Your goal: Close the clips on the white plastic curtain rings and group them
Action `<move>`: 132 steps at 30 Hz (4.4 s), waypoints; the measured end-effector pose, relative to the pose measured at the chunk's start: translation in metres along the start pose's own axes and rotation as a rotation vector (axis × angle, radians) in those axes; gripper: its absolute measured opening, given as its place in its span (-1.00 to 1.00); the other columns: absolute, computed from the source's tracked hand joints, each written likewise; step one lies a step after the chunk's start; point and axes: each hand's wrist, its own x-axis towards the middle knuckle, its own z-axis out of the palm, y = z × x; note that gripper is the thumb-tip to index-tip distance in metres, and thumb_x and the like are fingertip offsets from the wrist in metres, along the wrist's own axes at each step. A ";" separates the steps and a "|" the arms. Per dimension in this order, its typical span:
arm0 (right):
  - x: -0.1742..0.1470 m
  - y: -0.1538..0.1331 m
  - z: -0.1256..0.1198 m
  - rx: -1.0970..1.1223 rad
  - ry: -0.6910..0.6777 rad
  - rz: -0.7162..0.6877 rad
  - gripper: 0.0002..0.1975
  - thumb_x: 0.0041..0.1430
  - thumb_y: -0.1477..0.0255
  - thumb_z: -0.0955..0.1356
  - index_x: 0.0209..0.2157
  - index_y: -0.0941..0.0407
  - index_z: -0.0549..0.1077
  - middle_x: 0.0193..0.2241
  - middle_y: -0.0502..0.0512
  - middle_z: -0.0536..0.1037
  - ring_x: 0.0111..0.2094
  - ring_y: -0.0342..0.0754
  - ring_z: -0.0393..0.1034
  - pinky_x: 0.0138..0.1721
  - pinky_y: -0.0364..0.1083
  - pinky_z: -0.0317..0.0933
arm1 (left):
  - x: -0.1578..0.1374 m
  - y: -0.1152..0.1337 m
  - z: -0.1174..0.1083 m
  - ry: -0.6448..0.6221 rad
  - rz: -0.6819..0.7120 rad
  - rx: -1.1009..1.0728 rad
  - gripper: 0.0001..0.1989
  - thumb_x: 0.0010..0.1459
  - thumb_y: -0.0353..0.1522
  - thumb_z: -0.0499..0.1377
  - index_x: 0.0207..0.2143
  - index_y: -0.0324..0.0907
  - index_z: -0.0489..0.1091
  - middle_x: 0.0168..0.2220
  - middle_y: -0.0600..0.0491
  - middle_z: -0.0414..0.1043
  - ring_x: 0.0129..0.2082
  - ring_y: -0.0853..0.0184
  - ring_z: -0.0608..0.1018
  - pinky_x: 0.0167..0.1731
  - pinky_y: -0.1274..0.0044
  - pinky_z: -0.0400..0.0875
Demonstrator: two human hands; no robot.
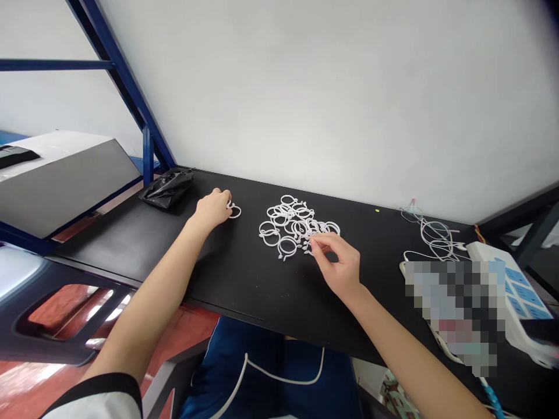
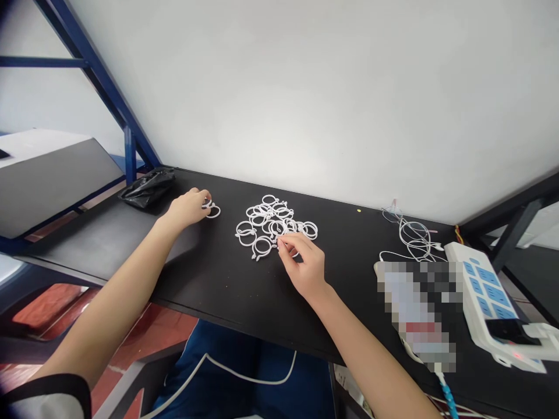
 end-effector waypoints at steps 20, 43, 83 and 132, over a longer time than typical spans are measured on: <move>0.000 0.000 0.000 0.014 0.002 -0.015 -0.85 0.21 0.59 0.34 -0.28 0.08 0.52 -0.41 0.06 0.57 -0.45 -0.13 0.42 -0.48 -0.11 0.40 | -0.002 0.013 -0.002 0.107 0.148 -0.204 -0.72 0.12 -0.38 0.08 -0.10 -0.12 0.40 -0.10 -0.01 0.49 -0.21 0.24 0.54 -0.26 0.48 0.41; 0.000 0.000 0.000 -0.012 0.006 -0.024 -0.87 0.23 0.54 0.34 -0.29 0.07 0.52 -0.41 0.05 0.58 -0.47 -0.12 0.43 -0.49 -0.11 0.40 | -0.017 0.045 0.007 -0.326 0.662 -0.675 -0.66 0.09 -0.22 0.21 -0.10 -0.18 0.41 -0.36 0.08 0.54 -0.50 0.44 0.46 -0.42 0.60 0.36; -0.001 0.001 0.002 0.004 -0.012 -0.039 -0.86 0.22 0.58 0.34 -0.28 0.08 0.52 -0.40 0.06 0.57 -0.49 -0.15 0.39 -0.49 -0.12 0.37 | -0.019 0.059 0.012 -0.357 0.501 -1.457 -0.60 -0.05 -0.39 0.41 -0.16 -0.26 0.40 -0.32 0.01 0.44 -0.27 0.34 0.53 -0.50 0.61 0.54; 0.000 0.002 0.001 0.011 -0.015 -0.040 -0.86 0.21 0.59 0.34 -0.29 0.08 0.52 -0.40 0.06 0.57 -0.50 -0.15 0.39 -0.49 -0.12 0.37 | -0.019 0.058 0.010 -0.361 0.428 -1.450 -0.61 -0.08 -0.31 0.45 -0.26 -0.27 0.40 -0.47 0.08 0.49 -0.44 0.40 0.58 -0.49 0.61 0.55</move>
